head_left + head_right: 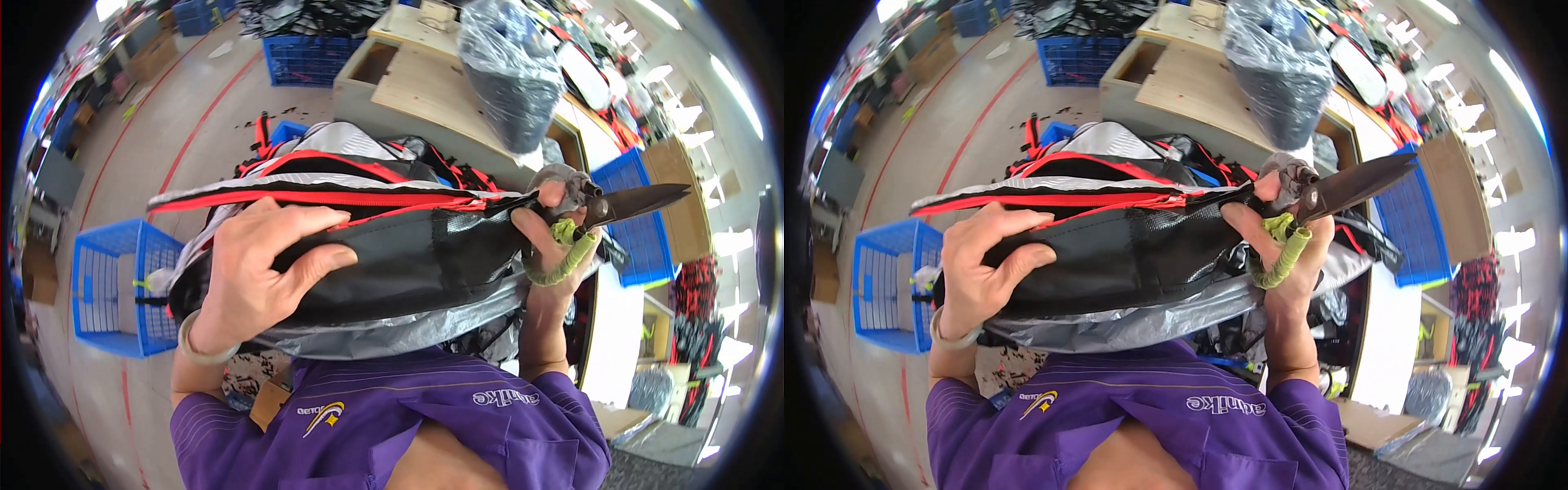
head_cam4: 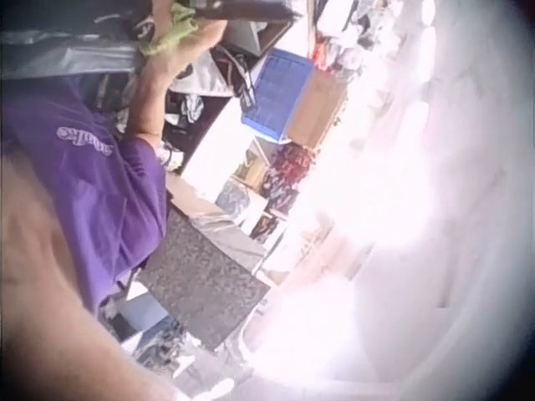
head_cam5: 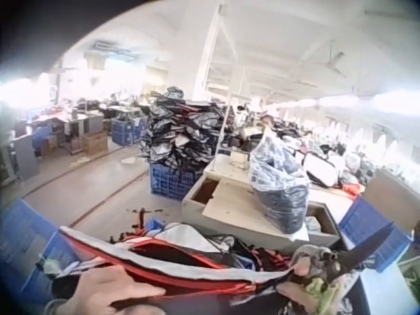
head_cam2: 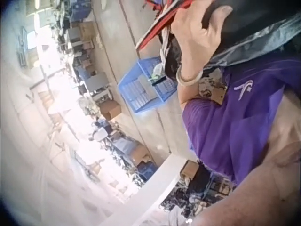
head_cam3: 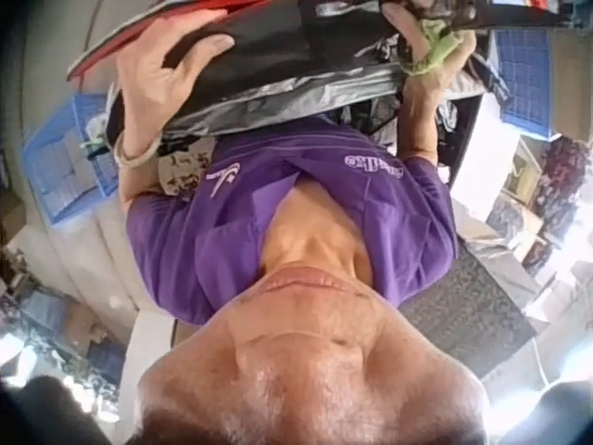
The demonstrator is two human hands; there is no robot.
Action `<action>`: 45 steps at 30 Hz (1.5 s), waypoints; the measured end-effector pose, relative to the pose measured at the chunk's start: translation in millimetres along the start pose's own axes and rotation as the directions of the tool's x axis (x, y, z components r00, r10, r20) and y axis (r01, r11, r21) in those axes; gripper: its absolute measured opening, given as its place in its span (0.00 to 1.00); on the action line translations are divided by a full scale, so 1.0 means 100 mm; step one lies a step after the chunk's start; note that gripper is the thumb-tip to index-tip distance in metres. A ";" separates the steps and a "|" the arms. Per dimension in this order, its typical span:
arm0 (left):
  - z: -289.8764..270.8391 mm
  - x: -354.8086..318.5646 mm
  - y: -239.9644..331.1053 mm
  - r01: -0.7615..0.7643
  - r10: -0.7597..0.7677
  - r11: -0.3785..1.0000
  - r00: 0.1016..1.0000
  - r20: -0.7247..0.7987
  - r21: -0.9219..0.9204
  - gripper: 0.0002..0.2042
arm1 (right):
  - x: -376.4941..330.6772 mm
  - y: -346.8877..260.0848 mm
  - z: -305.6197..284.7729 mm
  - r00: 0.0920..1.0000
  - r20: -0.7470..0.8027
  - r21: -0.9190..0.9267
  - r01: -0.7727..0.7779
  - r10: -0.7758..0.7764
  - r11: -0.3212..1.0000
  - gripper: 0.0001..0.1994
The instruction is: Trimming excess material and threads from manufactured bags using scissors.
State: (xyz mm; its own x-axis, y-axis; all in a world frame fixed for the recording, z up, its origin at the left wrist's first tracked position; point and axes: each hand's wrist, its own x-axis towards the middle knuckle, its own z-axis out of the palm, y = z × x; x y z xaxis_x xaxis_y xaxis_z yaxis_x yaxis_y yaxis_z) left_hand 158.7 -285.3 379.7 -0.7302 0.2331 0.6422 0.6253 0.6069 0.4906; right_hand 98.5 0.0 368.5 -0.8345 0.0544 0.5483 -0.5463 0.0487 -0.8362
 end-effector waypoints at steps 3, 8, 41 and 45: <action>0.38 0.04 -0.24 -0.048 0.049 0.999 0.997 -0.052 0.019 0.10 | -0.05 0.15 -0.16 0.994 0.014 -0.327 -0.102 0.113 0.939 0.24; 1.22 -0.37 -1.06 0.183 -0.174 0.980 0.979 0.108 -0.076 0.07 | -0.36 1.24 -0.12 0.940 0.000 -0.293 -0.327 0.342 0.899 0.22; 1.48 -0.74 -1.27 0.673 -0.657 0.648 0.731 0.184 -0.357 0.05 | 1.14 2.16 -0.16 0.179 0.972 -0.235 0.650 0.155 0.722 0.32; 1.44 -0.77 -1.37 0.682 -0.671 0.586 0.711 0.211 -0.437 0.05 | 1.03 2.25 -0.24 0.222 0.958 -0.274 0.535 0.180 0.799 0.29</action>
State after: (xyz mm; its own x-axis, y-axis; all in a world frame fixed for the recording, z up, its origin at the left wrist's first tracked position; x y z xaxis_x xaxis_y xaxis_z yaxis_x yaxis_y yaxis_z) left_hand 89.6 -277.0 178.1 -0.9967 -0.0808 0.0032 -0.0116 0.1822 0.9832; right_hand -108.8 40.2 237.1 -0.3527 -0.9349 -0.0396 -0.8634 0.3414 -0.3715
